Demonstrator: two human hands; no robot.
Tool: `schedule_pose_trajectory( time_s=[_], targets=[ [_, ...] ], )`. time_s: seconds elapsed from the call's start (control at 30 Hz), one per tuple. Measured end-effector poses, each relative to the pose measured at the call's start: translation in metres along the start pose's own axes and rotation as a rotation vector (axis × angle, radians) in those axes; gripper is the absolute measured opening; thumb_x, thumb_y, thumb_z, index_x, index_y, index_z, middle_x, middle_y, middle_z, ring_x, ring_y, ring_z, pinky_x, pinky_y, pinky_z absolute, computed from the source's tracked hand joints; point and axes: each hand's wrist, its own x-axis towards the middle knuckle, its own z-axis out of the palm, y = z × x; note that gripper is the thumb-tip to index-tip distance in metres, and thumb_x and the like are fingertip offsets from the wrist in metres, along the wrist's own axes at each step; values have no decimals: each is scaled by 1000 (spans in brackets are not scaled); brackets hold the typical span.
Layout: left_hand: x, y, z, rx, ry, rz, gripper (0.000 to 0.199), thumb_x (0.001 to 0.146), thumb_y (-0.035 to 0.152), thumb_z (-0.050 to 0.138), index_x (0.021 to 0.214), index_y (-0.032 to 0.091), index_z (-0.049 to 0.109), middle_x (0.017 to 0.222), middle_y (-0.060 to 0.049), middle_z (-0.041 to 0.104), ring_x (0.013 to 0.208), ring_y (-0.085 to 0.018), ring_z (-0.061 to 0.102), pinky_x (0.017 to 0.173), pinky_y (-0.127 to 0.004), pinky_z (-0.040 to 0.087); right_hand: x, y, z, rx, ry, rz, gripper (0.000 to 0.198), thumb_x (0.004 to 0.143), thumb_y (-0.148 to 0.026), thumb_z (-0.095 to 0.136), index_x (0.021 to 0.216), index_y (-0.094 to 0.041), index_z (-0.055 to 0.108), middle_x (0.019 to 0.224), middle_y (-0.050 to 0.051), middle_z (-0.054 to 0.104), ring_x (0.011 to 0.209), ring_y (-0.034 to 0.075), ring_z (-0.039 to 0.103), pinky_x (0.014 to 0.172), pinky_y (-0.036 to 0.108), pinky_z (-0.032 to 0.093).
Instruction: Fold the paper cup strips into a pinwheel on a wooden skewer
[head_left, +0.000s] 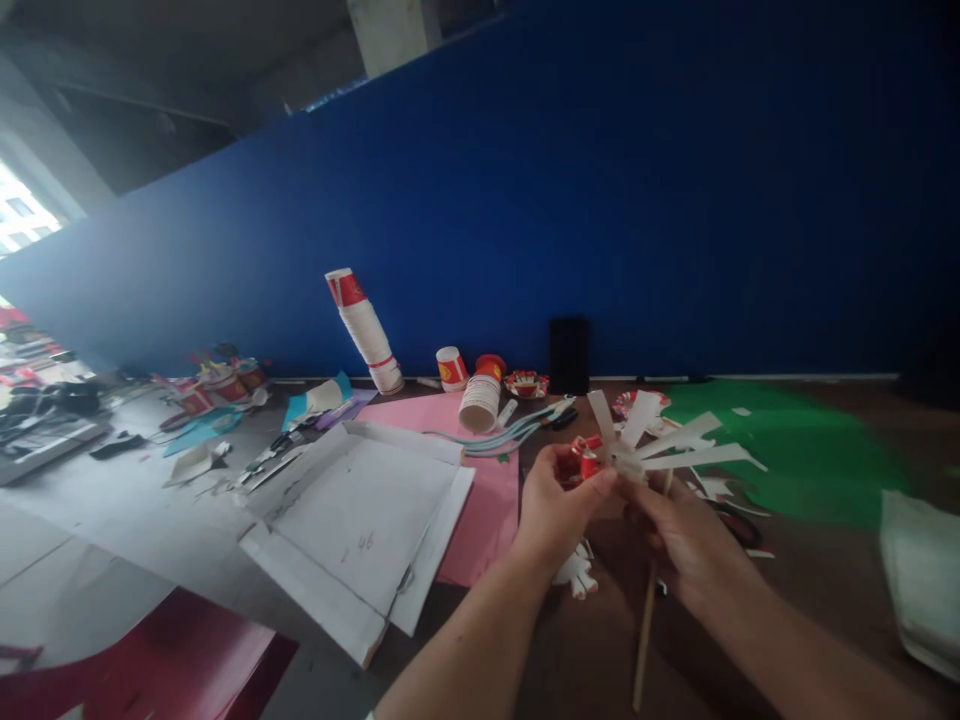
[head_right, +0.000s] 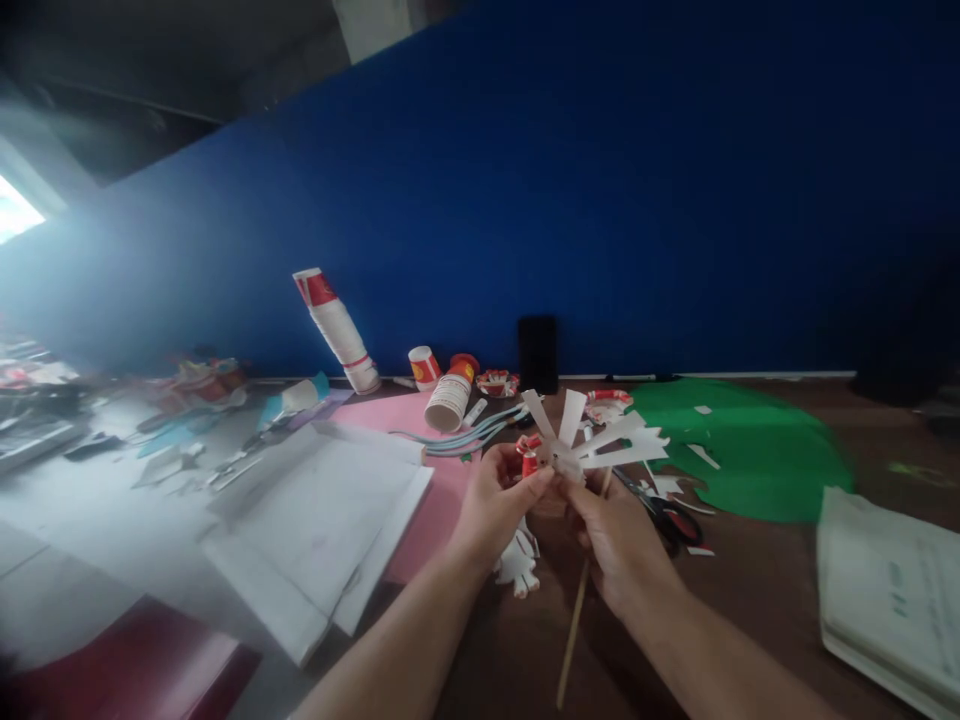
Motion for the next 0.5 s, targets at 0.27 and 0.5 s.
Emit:
schedule_pose_trajectory(
  time_s=[0.27,0.5],
  targets=[
    [6,-1,-7,-118,-16,-135,36,72,38,81,93,14,64,73,-1,68,62,-12,62,63,-23,49,-2,-2,0,-16,11,112,40,51,-28,89,70,-21,54,43,-12,38,35,1,26,34,16,16],
    [3,5,-4,-46,-18,-98,34,69,23,82,96,13,64,81,-4,71,67,-12,63,65,-22,51,-4,-3,2,16,11,67,46,44,-26,91,71,-20,54,49,-12,44,36,-1,26,34,14,15]
  ],
)
